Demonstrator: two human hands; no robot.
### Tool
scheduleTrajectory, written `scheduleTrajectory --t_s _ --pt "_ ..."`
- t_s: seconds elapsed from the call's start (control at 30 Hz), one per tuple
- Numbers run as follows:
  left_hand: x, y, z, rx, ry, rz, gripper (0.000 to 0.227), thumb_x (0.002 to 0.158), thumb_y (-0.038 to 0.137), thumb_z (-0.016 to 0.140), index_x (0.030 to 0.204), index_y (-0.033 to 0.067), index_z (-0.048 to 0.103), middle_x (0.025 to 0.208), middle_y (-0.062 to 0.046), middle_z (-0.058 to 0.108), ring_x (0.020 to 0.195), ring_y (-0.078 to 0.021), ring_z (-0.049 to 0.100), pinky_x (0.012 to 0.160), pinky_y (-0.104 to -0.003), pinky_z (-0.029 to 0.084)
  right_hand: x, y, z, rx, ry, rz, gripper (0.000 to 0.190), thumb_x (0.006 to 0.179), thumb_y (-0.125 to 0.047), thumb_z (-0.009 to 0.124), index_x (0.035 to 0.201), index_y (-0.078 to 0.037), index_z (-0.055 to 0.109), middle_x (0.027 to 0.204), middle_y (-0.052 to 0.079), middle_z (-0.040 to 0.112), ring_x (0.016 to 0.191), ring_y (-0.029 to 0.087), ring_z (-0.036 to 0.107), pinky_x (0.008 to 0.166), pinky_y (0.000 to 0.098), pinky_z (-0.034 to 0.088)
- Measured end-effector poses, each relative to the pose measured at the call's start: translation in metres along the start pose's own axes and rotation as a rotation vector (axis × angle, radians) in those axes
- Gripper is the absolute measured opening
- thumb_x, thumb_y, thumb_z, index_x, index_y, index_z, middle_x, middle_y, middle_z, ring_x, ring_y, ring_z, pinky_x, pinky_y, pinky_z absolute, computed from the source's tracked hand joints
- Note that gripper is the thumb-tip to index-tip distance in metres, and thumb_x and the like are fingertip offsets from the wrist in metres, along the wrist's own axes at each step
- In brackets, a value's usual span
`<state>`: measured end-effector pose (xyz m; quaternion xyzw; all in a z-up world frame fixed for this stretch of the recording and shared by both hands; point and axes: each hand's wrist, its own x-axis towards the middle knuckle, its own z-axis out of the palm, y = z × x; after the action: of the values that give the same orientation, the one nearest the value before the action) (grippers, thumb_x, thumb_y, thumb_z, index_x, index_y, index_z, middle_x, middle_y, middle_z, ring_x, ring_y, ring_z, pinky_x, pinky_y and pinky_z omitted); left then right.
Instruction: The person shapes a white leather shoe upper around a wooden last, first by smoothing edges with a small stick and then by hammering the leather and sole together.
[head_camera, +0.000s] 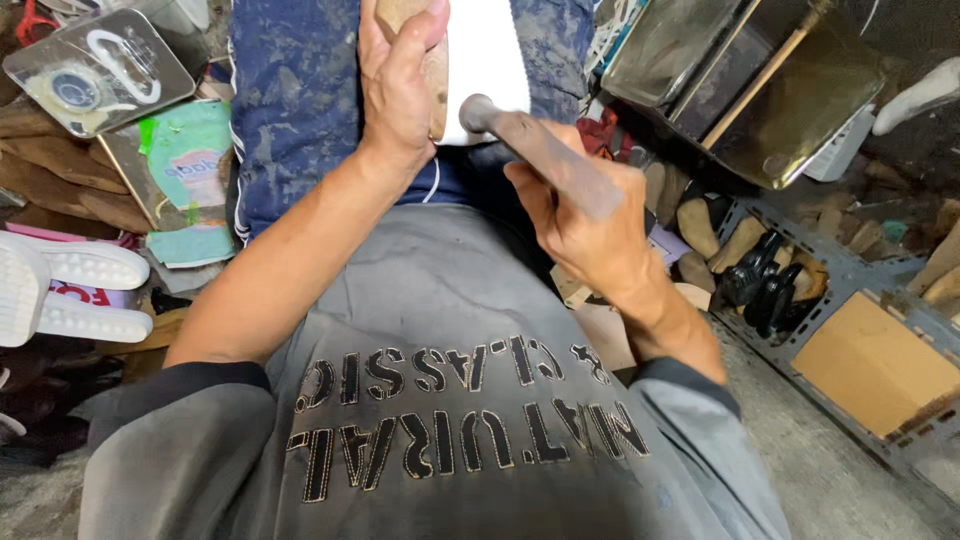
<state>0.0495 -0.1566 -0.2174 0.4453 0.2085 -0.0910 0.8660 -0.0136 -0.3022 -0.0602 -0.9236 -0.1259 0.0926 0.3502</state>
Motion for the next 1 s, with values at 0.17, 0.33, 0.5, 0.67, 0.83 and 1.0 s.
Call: scheduleTrajectory --t_s 0.17,0.33,0.5,0.67,0.83,1.0 --pt "0.004 0.001 0.002 0.006 0.025 0.052 0.03 0.089 0.014 0.069 0.118 0.0098 0.061 0.109 -0.008 0.07 0.1 -0.0231 0.068 0.089 -0.036 0.054 0.026 -0.028 -0.024 0.247 -0.025 0.055 0.034 0.113 -0.01 0.043 0.139 0.008 0.056 0.128 0.018 0.07 0.096 0.021 0.058 0.087 0.0319 0.048" --pt "0.001 0.008 0.004 0.064 -0.012 0.024 0.035 0.092 0.021 0.069 0.124 0.0129 0.059 0.112 -0.008 0.071 0.099 -0.0227 0.069 0.087 -0.034 0.055 0.016 -0.011 -0.012 -0.035 -0.028 0.05 0.036 0.109 0.004 0.062 0.141 -0.012 0.059 0.129 0.007 0.073 0.082 0.021 0.064 0.073 0.0303 0.054" --pt "0.003 0.007 0.01 0.089 0.045 0.06 0.025 0.086 0.022 0.07 0.109 0.0118 0.063 0.102 -0.005 0.069 0.097 -0.0198 0.066 0.089 -0.033 0.052 0.013 -0.002 -0.003 -0.018 0.014 -0.054 0.028 0.104 0.012 0.065 0.131 0.007 0.063 0.124 0.021 0.072 0.11 0.03 0.075 0.097 0.0311 0.062" --pt "0.0 0.011 0.008 0.029 -0.024 0.039 0.036 0.092 0.023 0.068 0.125 0.012 0.059 0.117 -0.008 0.071 0.109 -0.025 0.068 0.095 -0.035 0.053 0.031 -0.023 -0.017 0.231 -0.013 0.11 0.039 0.106 -0.01 0.043 0.14 0.006 0.055 0.132 0.021 0.067 0.086 0.017 0.049 0.08 0.0293 0.044" --pt "0.004 -0.001 0.005 0.069 -0.123 0.143 0.049 0.1 0.024 0.067 0.146 0.0138 0.053 0.142 -0.008 0.064 0.134 -0.0265 0.061 0.113 -0.036 0.046 0.015 -0.003 -0.01 -0.039 -0.05 0.069 0.041 0.11 0.006 0.062 0.144 -0.014 0.057 0.098 0.007 0.059 0.073 0.02 0.052 0.073 0.0311 0.048" --pt "0.001 0.017 0.013 0.075 0.027 -0.015 0.033 0.087 0.025 0.068 0.117 0.0115 0.064 0.111 -0.004 0.071 0.106 -0.0217 0.066 0.095 -0.032 0.049 0.024 -0.01 -0.005 0.089 -0.012 -0.053 0.03 0.1 0.02 0.057 0.129 0.013 0.061 0.126 0.024 0.07 0.117 0.034 0.069 0.106 0.0384 0.055"
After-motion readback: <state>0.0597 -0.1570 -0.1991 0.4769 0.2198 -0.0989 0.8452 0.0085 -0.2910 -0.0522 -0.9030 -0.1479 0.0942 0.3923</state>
